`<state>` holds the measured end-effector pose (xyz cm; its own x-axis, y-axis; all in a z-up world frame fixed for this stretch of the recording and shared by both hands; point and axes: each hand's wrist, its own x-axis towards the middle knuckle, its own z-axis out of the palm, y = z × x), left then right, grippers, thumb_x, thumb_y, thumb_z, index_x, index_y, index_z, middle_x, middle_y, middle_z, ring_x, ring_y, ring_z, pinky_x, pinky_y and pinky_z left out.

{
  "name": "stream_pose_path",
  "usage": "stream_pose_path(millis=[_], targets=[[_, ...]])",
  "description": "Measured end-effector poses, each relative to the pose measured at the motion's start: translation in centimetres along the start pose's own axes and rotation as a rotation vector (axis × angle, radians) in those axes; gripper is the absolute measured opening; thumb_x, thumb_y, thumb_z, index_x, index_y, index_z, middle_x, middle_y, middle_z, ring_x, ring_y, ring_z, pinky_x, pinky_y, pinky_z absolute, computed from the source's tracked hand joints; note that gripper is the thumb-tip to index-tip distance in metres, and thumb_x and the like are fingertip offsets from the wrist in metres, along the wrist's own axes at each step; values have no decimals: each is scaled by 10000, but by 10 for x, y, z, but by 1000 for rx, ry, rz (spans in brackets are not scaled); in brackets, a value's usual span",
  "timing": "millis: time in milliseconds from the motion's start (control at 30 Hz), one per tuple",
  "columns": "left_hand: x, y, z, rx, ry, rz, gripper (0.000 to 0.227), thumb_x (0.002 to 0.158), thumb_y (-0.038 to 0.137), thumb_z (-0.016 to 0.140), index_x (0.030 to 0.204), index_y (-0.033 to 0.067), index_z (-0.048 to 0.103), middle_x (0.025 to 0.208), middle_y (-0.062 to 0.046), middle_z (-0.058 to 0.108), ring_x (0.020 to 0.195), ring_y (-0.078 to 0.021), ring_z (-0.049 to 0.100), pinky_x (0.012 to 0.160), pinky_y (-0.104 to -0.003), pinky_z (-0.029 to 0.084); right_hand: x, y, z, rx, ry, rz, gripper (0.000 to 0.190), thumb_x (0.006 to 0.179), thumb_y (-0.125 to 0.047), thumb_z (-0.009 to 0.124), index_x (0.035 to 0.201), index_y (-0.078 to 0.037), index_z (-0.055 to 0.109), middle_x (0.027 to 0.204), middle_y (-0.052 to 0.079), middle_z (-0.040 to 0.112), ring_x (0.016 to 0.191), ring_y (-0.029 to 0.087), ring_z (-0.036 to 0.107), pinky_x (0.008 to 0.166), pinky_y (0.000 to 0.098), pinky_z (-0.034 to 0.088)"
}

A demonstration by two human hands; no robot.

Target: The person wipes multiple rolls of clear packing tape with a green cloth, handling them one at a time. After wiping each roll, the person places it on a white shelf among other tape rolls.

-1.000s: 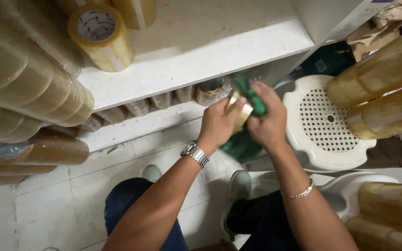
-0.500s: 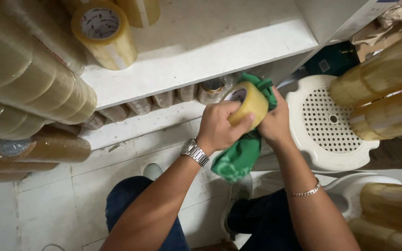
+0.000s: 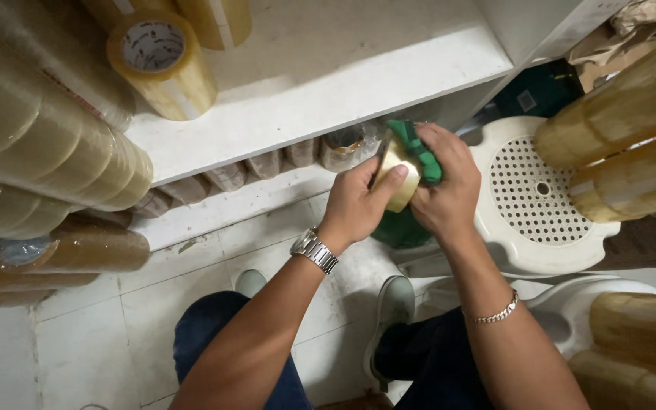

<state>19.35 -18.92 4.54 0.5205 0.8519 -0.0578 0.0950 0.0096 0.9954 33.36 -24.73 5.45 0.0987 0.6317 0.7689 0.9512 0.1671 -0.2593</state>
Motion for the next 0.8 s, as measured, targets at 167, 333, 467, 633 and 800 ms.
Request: stream_pose_path(millis=[167,333,467,633,800], targets=[[6,-16,7,-167,-66,-58,403,1014,501,522,1007,115,637,905,-157,707,908,-292,718,717,-443,625,0,-3,-1,-8,-13,-14,410,840,-26,696,1211,-187,765,1213,47,722,992,317,694,906,407,537],[8,-17,-4,-136,-98,45,403,973,508,606,970,108,654,832,-107,689,825,-219,699,640,-448,648,1,-4,-3,228,-48,89,381,835,11,730,1201,-95,728,1196,143,718,1071,427,687,945,505,516],[1,-21,-6,-85,-136,160,296,895,429,699,885,135,659,700,-55,634,753,-154,639,635,-351,546,-10,6,5,573,-96,358,392,806,40,754,1182,-53,697,1111,155,692,1081,326,632,996,485,485],[-2,-16,-3,-52,-132,141,284,905,409,679,832,135,660,627,-66,632,691,-158,637,612,-324,514,-13,13,11,646,-68,387,343,846,-8,796,1172,-62,706,1132,126,697,1058,219,620,1013,441,487],[0,-3,7,-172,-71,19,318,971,421,616,921,117,694,783,-42,683,836,-148,636,751,-364,548,-5,9,-2,313,-52,90,336,863,-21,805,1187,-74,738,1235,151,702,1110,405,680,1001,486,485]])
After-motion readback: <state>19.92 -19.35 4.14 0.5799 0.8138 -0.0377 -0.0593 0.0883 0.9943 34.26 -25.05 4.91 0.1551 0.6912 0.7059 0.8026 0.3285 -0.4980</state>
